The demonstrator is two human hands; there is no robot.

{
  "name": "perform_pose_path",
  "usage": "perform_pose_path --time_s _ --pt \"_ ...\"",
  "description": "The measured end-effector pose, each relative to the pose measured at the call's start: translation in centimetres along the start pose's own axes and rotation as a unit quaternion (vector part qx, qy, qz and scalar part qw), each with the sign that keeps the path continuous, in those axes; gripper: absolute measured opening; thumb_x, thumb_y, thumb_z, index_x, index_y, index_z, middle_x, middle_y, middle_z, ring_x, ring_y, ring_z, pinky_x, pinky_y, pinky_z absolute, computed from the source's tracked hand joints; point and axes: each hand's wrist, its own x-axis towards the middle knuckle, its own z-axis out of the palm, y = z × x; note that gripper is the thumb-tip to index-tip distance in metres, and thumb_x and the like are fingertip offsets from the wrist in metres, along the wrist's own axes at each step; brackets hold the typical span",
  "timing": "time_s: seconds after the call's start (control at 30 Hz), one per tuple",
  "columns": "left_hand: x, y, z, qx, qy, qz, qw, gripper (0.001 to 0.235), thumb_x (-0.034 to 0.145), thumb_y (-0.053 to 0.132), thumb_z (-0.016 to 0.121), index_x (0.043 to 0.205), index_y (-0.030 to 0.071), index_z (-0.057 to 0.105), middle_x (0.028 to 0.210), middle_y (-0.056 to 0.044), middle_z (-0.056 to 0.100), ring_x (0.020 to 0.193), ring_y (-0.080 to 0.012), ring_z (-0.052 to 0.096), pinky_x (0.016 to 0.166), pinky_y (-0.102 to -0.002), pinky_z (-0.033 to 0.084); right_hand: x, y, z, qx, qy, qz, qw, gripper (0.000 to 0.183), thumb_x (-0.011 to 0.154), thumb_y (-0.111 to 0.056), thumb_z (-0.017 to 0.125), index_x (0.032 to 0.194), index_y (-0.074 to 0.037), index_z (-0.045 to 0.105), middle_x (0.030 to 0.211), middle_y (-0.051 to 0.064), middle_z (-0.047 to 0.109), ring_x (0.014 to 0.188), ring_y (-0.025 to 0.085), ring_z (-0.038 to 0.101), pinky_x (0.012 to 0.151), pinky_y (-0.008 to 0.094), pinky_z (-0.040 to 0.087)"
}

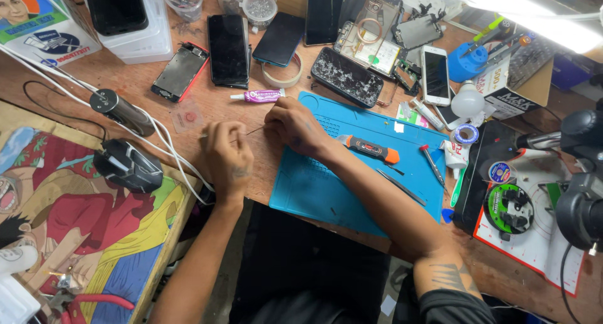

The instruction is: The person uses tweezers to remove small components from a disassembled smartphone frame on a blue mat. They then handle a small circuit board and later reassemble a different red smartphone, connecting internal ribbons and closing the case.

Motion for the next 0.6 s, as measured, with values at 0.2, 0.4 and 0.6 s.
perform_pose_path --time_s 0.2,0.4,0.6 --pt "-0.6 -0.5 -0.8 -0.094 0.070 -0.050 0.992 0.014 0.105 0.012 0.059 0.112 0.000 0.061 0.109 -0.015 0.060 0.104 -0.0309 0.057 0.096 -0.042 0.045 -4.3 -3.1 -7.7 -0.036 0.026 0.012 0.999 0.010 0.089 -0.002 0.075 0.094 -0.005 0.068 0.097 0.010 0.063 0.092 0.028 0.063 0.082 0.039 0.054" --pt "-0.6 -1.2 -0.5 -0.123 0.009 -0.085 0.989 0.015 0.103 0.012 0.062 0.111 -0.001 0.063 0.107 -0.014 0.062 0.098 -0.0266 0.061 0.088 -0.038 0.051 -15.6 -9.2 -23.4 -0.170 0.005 0.186 0.968 0.018 0.085 -0.003 0.073 0.102 -0.006 0.069 0.099 0.009 0.071 0.093 0.025 0.069 0.084 0.037 0.053" --pt "-0.7 -1.6 -0.3 -0.126 -0.006 -0.093 0.988 0.010 0.101 0.008 0.064 0.105 -0.001 0.066 0.104 -0.013 0.063 0.096 -0.0260 0.061 0.086 -0.037 0.051 -21.3 -11.1 -29.6 -0.340 0.138 0.351 0.861 0.017 0.087 -0.002 0.074 0.103 -0.006 0.069 0.099 0.009 0.071 0.093 0.024 0.069 0.084 0.036 0.054"
